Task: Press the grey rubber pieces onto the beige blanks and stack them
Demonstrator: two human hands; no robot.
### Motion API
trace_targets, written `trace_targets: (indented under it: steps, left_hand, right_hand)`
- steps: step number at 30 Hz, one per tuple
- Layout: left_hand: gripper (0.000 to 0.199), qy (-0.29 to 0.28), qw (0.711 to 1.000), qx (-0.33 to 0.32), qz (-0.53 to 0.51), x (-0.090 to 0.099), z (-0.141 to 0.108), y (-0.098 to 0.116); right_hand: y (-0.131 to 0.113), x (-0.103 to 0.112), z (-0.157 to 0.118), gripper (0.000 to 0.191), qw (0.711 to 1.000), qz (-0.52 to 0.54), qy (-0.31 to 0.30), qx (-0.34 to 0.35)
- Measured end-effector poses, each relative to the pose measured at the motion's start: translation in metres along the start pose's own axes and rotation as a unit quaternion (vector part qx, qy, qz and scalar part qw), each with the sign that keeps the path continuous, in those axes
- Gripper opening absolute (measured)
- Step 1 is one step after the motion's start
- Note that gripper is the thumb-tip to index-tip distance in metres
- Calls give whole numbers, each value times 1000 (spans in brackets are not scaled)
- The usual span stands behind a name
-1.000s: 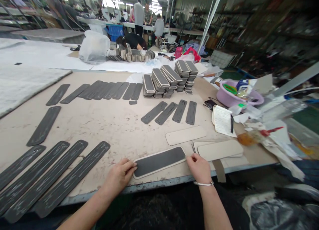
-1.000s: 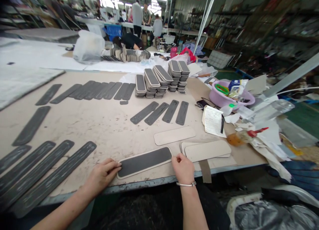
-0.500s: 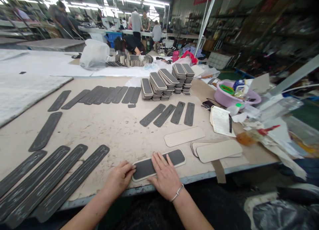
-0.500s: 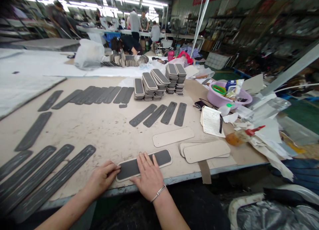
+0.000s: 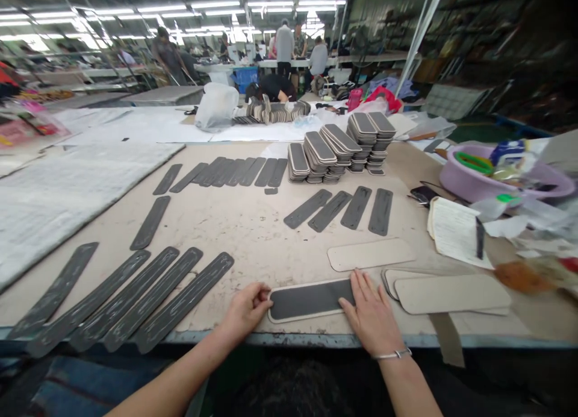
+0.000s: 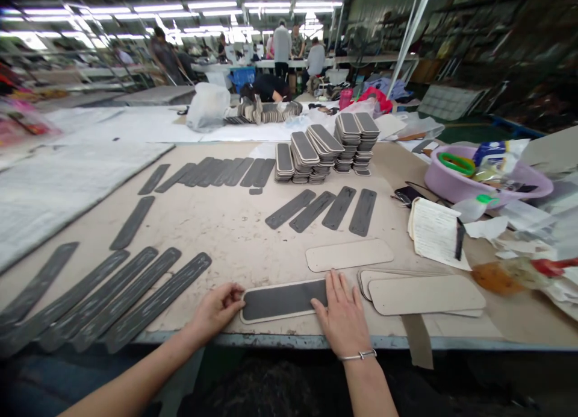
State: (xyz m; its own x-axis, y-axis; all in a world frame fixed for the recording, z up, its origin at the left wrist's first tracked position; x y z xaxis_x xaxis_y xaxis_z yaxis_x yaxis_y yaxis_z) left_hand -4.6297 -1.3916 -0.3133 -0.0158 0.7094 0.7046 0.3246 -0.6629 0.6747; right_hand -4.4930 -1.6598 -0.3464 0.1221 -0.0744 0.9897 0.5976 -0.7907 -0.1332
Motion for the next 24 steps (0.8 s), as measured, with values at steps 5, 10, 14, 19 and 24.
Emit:
trace_targets:
  steps: [5,10,14,19,24]
  left_hand:
    - [32,52,994,-77,55,5,-13,7]
    - [33,10,961,-173,214,-5,-16,22]
    - [32,-13,957,-178,227,-9,-9,18]
    - [33,-30,967,-148,203,-7,-2,19]
    - [48,-54,982,-74,165,-3,6,21]
  right_hand:
    - [2,-5,0,68,1000,3,28,12]
    - [10,-2,-1,70,995,60,82,-15]
    - [15,3,-4,67,979,117,153,-61]
    - [11,13,-4,64,966,177,175,-72]
    - [14,18,-6,79,898,387,181,-104]
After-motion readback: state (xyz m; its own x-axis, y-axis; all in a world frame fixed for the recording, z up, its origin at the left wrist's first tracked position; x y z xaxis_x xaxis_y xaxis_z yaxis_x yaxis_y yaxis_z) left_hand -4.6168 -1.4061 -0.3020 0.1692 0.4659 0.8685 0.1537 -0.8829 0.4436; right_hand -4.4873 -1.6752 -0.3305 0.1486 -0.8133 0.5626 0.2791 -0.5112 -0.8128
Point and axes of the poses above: each hand's wrist, its own z-axis towards the middle knuckle, its own x-axis out of the back of the hand, y = z × x, the point moved 3 cm from there along z, towards the middle knuckle, and after that the axes turned 9 degrees about -y, right-handed, at the moved point
